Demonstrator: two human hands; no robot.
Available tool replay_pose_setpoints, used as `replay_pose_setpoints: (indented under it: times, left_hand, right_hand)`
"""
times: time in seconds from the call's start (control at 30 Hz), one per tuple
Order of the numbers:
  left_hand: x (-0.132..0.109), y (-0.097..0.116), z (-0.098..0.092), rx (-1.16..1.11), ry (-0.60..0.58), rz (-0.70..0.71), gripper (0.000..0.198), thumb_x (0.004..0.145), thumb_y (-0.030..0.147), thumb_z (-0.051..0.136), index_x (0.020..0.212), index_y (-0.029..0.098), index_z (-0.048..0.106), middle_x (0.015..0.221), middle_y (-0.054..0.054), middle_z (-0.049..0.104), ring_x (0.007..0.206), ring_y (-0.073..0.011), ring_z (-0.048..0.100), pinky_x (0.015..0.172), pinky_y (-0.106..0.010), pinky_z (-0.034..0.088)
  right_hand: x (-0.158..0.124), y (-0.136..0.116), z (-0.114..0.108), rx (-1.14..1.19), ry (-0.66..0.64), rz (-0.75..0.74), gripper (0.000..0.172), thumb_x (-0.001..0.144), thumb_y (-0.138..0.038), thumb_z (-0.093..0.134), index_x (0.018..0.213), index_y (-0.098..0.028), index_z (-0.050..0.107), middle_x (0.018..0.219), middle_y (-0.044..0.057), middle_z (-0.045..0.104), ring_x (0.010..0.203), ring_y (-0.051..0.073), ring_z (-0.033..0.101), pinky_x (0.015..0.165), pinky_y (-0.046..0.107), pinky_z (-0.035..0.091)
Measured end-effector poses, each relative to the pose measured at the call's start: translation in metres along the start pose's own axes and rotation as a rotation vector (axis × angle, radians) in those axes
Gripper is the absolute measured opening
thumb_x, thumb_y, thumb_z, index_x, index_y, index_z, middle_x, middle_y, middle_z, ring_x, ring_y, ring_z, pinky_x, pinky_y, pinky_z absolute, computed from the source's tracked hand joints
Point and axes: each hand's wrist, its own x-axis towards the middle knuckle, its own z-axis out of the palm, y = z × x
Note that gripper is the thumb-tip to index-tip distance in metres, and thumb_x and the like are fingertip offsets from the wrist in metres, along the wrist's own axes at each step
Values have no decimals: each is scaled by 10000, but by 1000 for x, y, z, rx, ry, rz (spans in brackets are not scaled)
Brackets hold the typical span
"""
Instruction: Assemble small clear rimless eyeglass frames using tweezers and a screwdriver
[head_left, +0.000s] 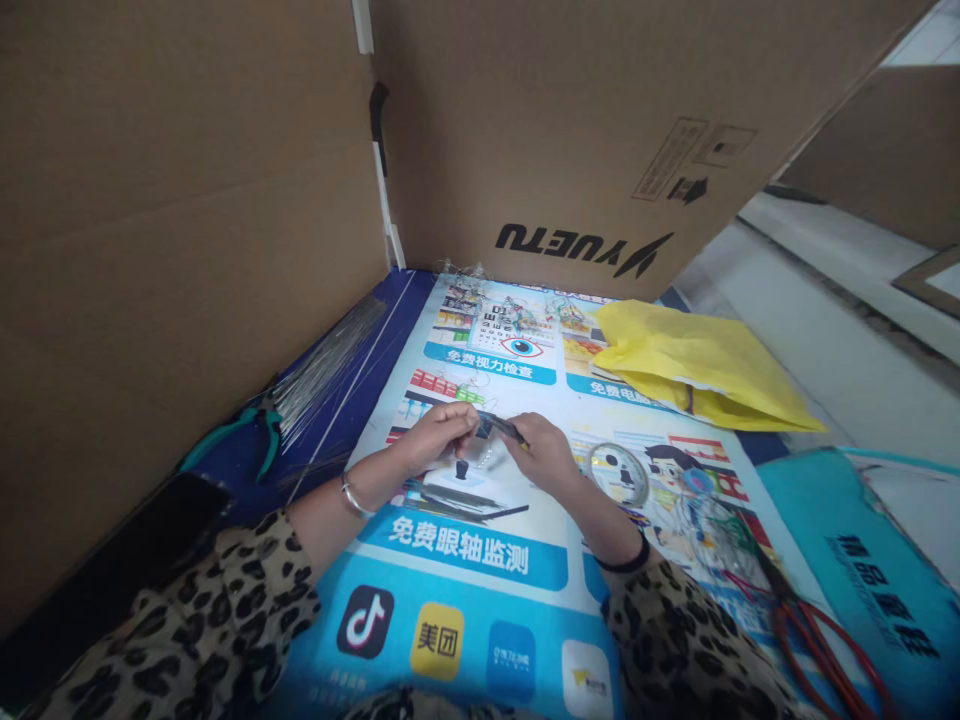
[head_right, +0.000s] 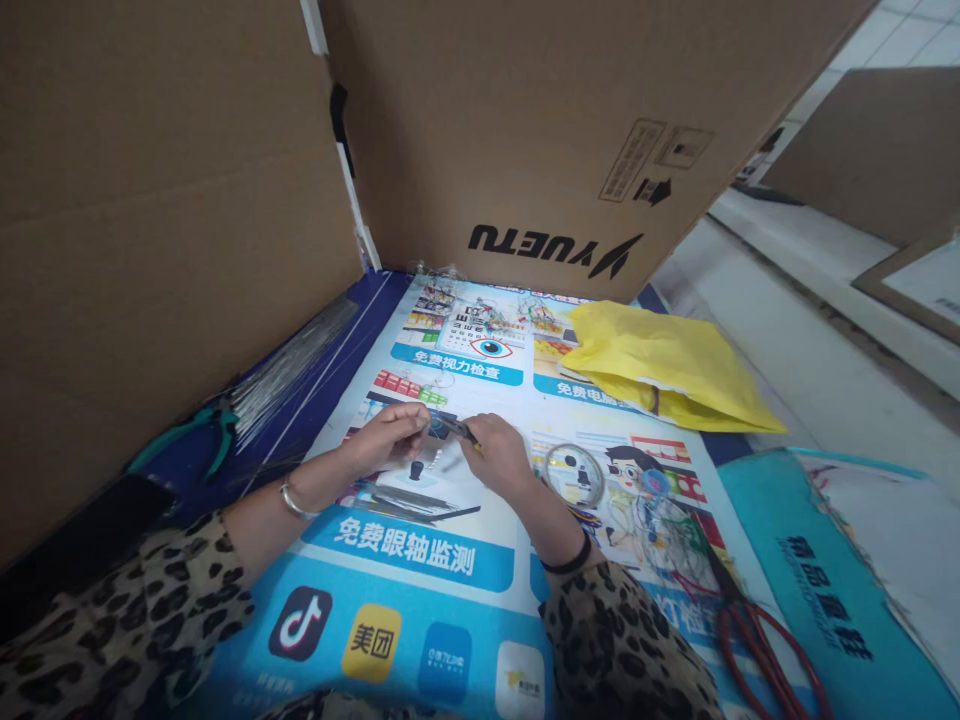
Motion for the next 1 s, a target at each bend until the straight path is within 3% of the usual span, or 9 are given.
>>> replay_pose_setpoints:
  times: [0.13, 0.27, 0.37, 0.57, 0.7, 0.8, 1.0]
  left_hand:
    - [0, 1, -1, 57, -38, -55, 220, 782, 342, 493, 683, 149, 462, 481, 57, 404, 371, -40, 334, 377, -167, 209]
    - [-1, 2, 1, 156, -100, -122, 219, 770, 351, 507, 690, 147, 492, 476, 64, 406, 360, -35, 275, 355, -168, 176]
    - [-1, 4, 2, 160, -117, -116, 230, 775, 355, 505, 677, 148, 486, 481, 67, 399, 363, -33, 279, 361, -169, 182]
    - [-2, 6, 4, 174, -116, -114, 220, 786, 335, 490, 671, 148, 483, 496, 59, 423, 364, -29, 277, 374, -174, 191]
    - [-2, 7, 4, 177, -120, -95, 228, 778, 322, 498, 636, 146, 468, 503, 53, 424, 383, -33, 295, 391, -176, 214]
    - [-2, 8, 5, 183, -118, -95, 237, 771, 330, 507, 625, 151, 451, 502, 53, 420, 397, -39, 310, 403, -176, 235]
    - [-2, 8, 8, 237, -116, -73, 243, 764, 356, 512, 646, 146, 483, 522, 38, 452, 457, -61, 398, 449, -186, 310]
  right_hand:
    - [1, -2, -5, 384, 110, 175, 216, 812, -350, 490, 920, -190, 586, 724, 15, 562, 670, 137, 517, 639, 259, 415]
    - [1, -10, -8, 720, 27, 166, 306, 765, -349, 562, 1034, -203, 564, 714, -21, 529, 628, 107, 499, 599, 231, 417]
    - [1, -17, -8, 697, 30, 129, 260, 755, -328, 572, 978, -197, 596, 739, -8, 569, 679, 122, 532, 644, 244, 430]
    - [0, -22, -11, 524, 189, 140, 134, 787, -303, 530, 823, -197, 605, 748, 6, 597, 689, 129, 543, 665, 252, 432]
    - [0, -23, -10, 561, 133, 63, 177, 771, -286, 544, 918, -203, 597, 758, 6, 578, 689, 126, 540, 648, 249, 444]
    - [0, -24, -10, 527, 130, 16, 151, 778, -291, 538, 875, -196, 605, 750, 16, 567, 698, 133, 537, 648, 257, 440]
    - [-2, -28, -12, 499, 226, 103, 99, 785, -269, 531, 815, -196, 591, 736, 2, 583, 655, 117, 519, 629, 241, 419]
